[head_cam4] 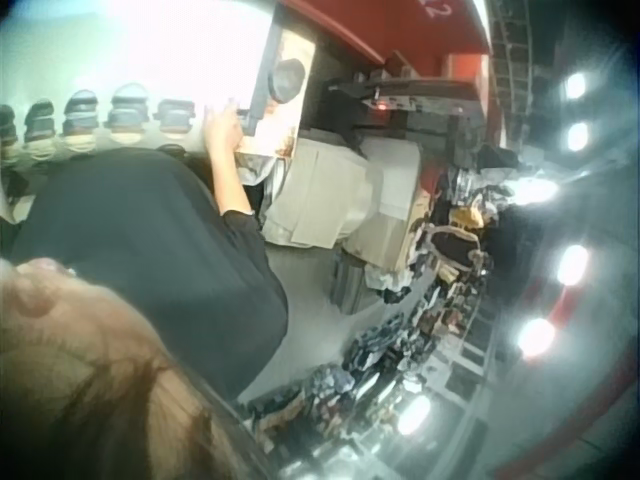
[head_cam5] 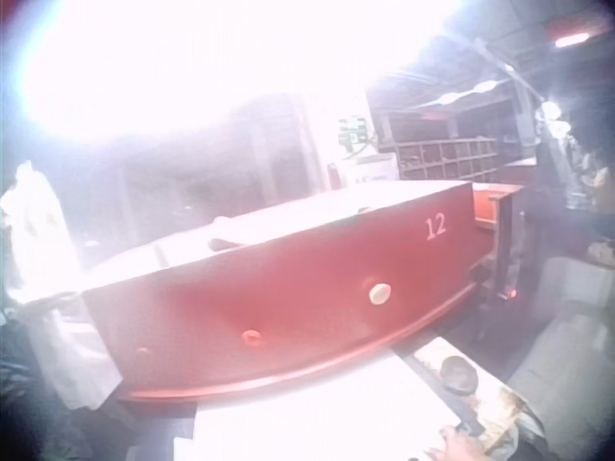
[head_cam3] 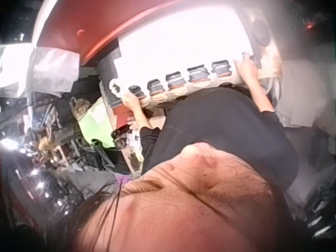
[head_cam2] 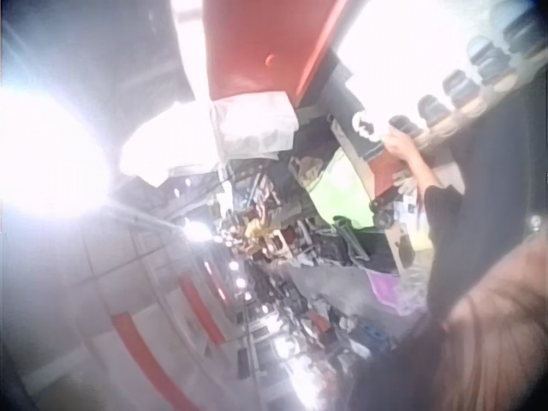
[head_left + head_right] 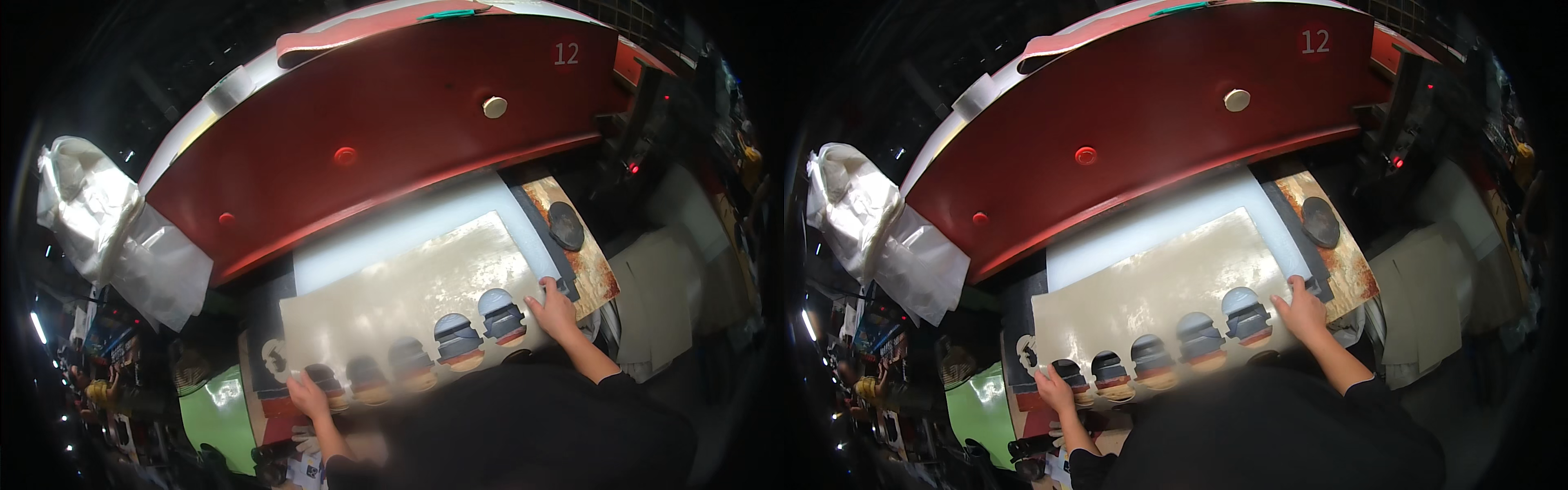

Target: The person wipes a flat machine surface with a cloth, repeatedly rubbing and lifting the cloth to clean the area. They then remove a perforated sheet and place a new flat sheet onto the machine, continuing to wipe the surface.

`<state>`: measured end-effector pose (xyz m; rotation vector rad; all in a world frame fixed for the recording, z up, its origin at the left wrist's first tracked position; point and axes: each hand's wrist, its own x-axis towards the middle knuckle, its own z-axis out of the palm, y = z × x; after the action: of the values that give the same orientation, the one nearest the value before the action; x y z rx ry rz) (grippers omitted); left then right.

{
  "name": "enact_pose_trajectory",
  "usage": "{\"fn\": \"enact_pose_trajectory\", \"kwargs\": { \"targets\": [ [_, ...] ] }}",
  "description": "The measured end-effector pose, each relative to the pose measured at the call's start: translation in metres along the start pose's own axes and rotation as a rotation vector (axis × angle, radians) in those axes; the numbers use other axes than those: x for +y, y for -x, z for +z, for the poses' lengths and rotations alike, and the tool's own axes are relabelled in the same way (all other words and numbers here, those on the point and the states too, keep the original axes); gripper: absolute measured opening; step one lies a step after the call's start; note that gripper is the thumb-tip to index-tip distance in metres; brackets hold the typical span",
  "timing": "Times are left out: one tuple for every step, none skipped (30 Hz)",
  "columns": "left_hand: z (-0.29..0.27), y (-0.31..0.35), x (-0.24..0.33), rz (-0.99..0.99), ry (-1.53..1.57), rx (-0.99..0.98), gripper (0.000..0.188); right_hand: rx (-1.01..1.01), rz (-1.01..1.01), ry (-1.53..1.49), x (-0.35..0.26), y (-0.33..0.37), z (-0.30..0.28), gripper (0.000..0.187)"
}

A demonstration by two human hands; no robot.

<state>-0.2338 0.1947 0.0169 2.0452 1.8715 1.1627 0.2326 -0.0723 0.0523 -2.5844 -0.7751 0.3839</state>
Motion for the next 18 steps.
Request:
{"fn": "enact_pose_trajectory", "kwargs": {
  "targets": [
    [0.003, -0.002, 0.005, -0.024, -0.033, -0.038, 0.031, 0.063, -0.020, -0.022, 0.004, 0.001, -0.001, 0.053],
    [0.006, -0.005, 0.010, -0.030, -0.071, -0.066, 0.032, 0.122, -0.041, -0.044, 0.009, 0.001, -0.003, 0.054],
    [0.009, -0.008, 0.016, -0.039, -0.104, -0.082, 0.033, 0.158, -0.041, -0.063, 0.014, 0.002, -0.004, 0.054],
    [0.013, -0.010, 0.022, -0.029, -0.064, -0.114, 0.035, 0.190, -0.040, -0.064, 0.018, 0.001, -0.006, 0.054],
    [0.017, -0.011, 0.028, -0.036, -0.084, -0.168, 0.035, 0.201, -0.018, -0.059, 0.022, -0.004, -0.010, 0.054],
    [0.020, -0.013, 0.035, -0.027, -0.113, -0.206, 0.036, 0.230, 0.005, -0.056, 0.023, -0.009, -0.013, 0.054],
    [0.021, -0.015, 0.041, -0.053, -0.116, -0.218, 0.036, 0.256, 0.011, -0.084, 0.023, -0.015, -0.017, 0.051],
    [0.022, -0.017, 0.047, -0.057, -0.129, -0.219, 0.036, 0.275, -0.042, -0.079, 0.021, -0.022, -0.021, 0.050],
    [0.022, -0.021, 0.052, -0.050, -0.138, -0.228, 0.036, 0.312, -0.094, -0.079, 0.018, -0.030, -0.024, 0.048],
    [0.022, -0.026, 0.057, -0.072, -0.170, -0.243, 0.036, 0.337, -0.129, -0.078, 0.013, -0.036, -0.027, 0.047],
    [0.021, -0.032, 0.059, -0.087, -0.198, -0.264, 0.036, 0.317, -0.145, -0.072, 0.009, -0.043, -0.030, 0.043],
    [0.021, -0.035, 0.061, -0.088, -0.221, -0.256, 0.037, 0.250, -0.093, -0.024, 0.004, -0.047, -0.032, 0.043],
    [0.022, -0.035, 0.061, -0.114, -0.236, -0.285, 0.038, 0.183, -0.052, 0.023, 0.001, -0.050, -0.034, 0.042],
    [0.021, -0.035, 0.060, -0.125, -0.250, -0.289, 0.040, 0.138, -0.034, 0.051, -0.003, -0.051, -0.035, 0.042],
    [0.022, -0.033, 0.058, -0.135, -0.261, -0.294, 0.043, 0.140, -0.041, 0.100, -0.004, -0.047, -0.033, 0.041],
    [0.023, -0.029, 0.055, -0.030, -0.254, -0.224, 0.046, 0.156, -0.065, 0.126, -0.004, -0.043, -0.032, 0.040],
    [0.022, -0.023, 0.051, 0.074, -0.245, -0.155, 0.050, 0.188, -0.099, 0.145, -0.005, -0.038, -0.029, 0.039],
    [0.023, -0.016, 0.048, 0.177, -0.230, -0.093, 0.054, 0.212, -0.109, 0.176, -0.004, -0.034, -0.028, 0.038]
  ]
}}
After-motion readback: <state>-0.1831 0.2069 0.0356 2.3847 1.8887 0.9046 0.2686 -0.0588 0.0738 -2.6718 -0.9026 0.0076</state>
